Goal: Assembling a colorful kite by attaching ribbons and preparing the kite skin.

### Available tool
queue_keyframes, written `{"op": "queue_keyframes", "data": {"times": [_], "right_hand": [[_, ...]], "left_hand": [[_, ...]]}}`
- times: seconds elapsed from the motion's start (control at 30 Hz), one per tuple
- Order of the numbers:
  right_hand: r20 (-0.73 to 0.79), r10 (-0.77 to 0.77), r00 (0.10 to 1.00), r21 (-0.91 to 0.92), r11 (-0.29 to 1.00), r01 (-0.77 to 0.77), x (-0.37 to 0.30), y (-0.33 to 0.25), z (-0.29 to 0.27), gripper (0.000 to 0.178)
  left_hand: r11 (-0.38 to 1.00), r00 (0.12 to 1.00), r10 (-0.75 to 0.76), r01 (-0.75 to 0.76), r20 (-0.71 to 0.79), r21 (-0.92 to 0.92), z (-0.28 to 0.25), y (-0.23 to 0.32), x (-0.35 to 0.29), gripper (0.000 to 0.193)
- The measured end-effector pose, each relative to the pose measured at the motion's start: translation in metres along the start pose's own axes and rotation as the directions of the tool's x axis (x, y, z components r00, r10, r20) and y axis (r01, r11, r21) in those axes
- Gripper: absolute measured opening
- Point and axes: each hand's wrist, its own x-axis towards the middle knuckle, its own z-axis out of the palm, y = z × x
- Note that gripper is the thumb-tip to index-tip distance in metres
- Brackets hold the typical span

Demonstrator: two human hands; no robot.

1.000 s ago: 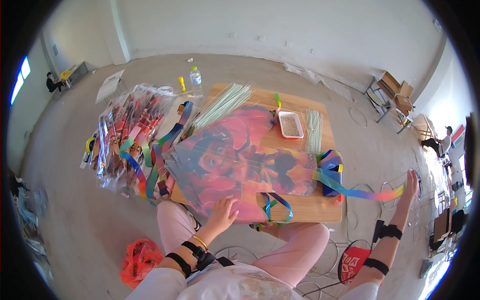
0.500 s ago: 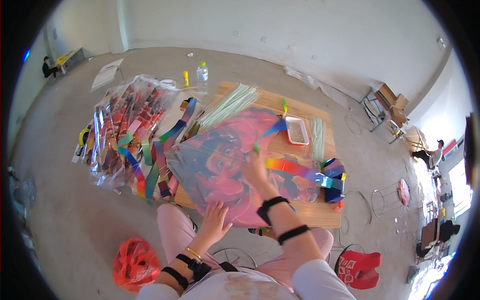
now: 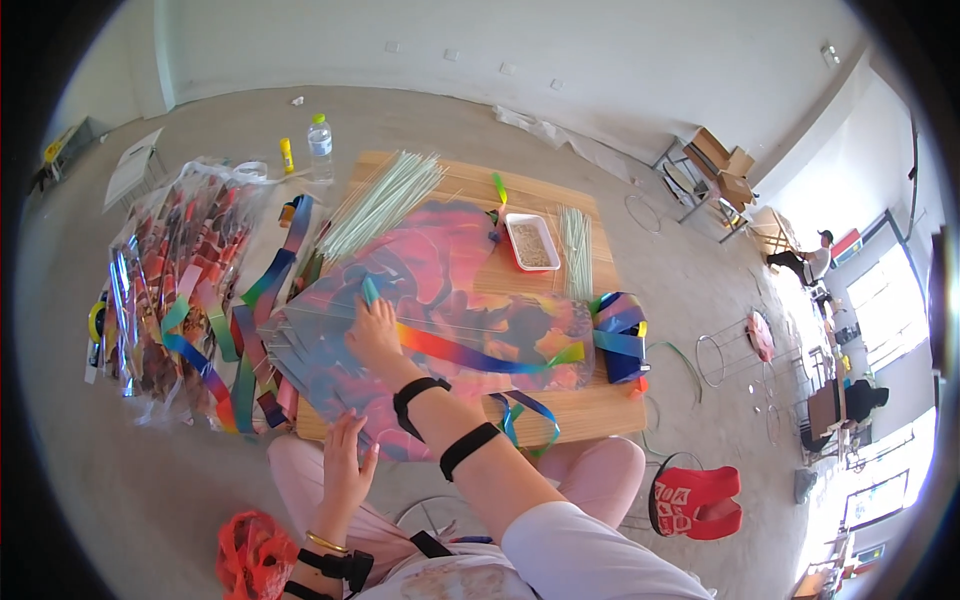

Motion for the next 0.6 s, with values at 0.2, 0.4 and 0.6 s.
{"op": "queue_keyframes", "data": {"times": [0.2,0.4,0.6], "right_hand": [[0.027,-0.078,0.997,0.094,0.993,0.076,0.022,-0.026,-0.016,0.065],[0.065,-0.091,0.994,0.123,0.989,0.083,0.022,-0.031,-0.022,0.064],[0.118,-0.081,0.990,0.118,0.991,0.067,0.015,-0.020,-0.018,0.060]], "left_hand": [[0.992,0.997,0.054,-0.049,0.046,-0.120,0.028,0.019,0.022,0.046],[0.999,0.941,-0.030,0.033,0.336,-0.001,0.067,0.019,0.082,0.056],[0.865,0.947,0.237,-0.307,0.215,0.397,0.098,-0.011,0.119,0.069]]}}
